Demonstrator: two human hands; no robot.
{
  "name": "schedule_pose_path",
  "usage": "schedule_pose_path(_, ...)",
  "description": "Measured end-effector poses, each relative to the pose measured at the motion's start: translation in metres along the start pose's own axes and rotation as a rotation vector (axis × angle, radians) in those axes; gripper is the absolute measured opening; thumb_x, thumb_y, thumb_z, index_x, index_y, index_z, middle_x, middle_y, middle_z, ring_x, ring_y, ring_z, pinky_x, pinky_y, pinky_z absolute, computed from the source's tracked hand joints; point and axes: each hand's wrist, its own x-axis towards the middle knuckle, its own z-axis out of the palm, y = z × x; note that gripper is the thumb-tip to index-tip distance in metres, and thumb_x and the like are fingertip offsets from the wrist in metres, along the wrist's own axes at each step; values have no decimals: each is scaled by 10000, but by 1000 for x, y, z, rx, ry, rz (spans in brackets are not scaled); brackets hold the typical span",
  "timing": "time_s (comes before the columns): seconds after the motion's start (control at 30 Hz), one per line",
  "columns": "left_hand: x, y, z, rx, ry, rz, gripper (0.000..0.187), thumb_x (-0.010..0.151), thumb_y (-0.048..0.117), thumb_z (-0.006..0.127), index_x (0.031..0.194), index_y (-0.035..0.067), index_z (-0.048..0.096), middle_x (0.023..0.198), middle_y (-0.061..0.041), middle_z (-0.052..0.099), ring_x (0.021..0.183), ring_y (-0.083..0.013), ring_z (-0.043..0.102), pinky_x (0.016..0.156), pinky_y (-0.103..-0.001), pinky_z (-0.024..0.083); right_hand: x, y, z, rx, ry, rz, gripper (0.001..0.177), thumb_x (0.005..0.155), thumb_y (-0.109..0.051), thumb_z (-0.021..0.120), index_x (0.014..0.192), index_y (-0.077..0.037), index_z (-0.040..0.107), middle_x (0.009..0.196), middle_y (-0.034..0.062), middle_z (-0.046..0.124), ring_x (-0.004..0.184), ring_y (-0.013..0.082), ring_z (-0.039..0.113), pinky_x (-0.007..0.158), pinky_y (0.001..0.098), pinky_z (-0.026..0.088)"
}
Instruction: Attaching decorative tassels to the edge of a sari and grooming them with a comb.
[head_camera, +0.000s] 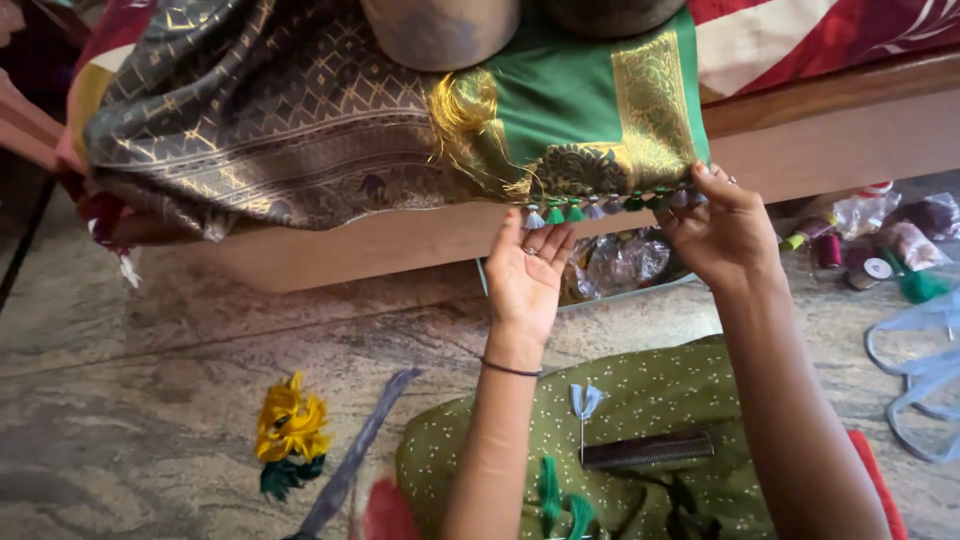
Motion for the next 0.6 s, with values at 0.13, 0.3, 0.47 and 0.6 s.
schedule_pose_path(0.13, 11, -4, -16, 403, 51, 32, 175, 984, 189, 674, 1110, 69, 663, 1112, -73, 710, 1067, -204, 681, 1016, -356, 503, -6, 0, 20, 3, 34, 13, 128, 940, -114, 695, 1064, -102, 670, 1090, 35, 717, 1043, 181, 670, 993, 360, 545)
schedule_pose_path(0.3, 17, -2, -15, 568, 8, 105, 166, 957, 121, 687, 1085, 18, 714, 1064, -66, 734, 978, -169, 705, 960, -328, 562, 4, 0, -3, 18, 56, 14, 131, 956, -105, 705, 1084, -103, 674, 1063, 20, 702, 986, 164, 656, 953, 350, 540)
schedule_pose_path(0.47, 23, 2, -32, 878, 18, 260, 160, 972, 79, 710, 1076, -40, 736, 979, -35, 721, 872, -89, 628, 813, -264, 495, 6, 6, -7, -31, 33, 13, 152, 951, -134, 733, 1061, -123, 629, 1111, 27, 665, 1067, 186, 636, 1034, 386, 501)
schedule_pose_path(0.6, 17, 8, -18, 928, 54, 262, 165, 953, 80, 712, 1064, -39, 738, 962, -18, 723, 849, -65, 604, 758, -243, 476, 16, 38, -13, -96, 59, 42, 236, 937, -186, 750, 1108, -123, 599, 1176, 83, 614, 1118, 236, 598, 1088, 419, 469)
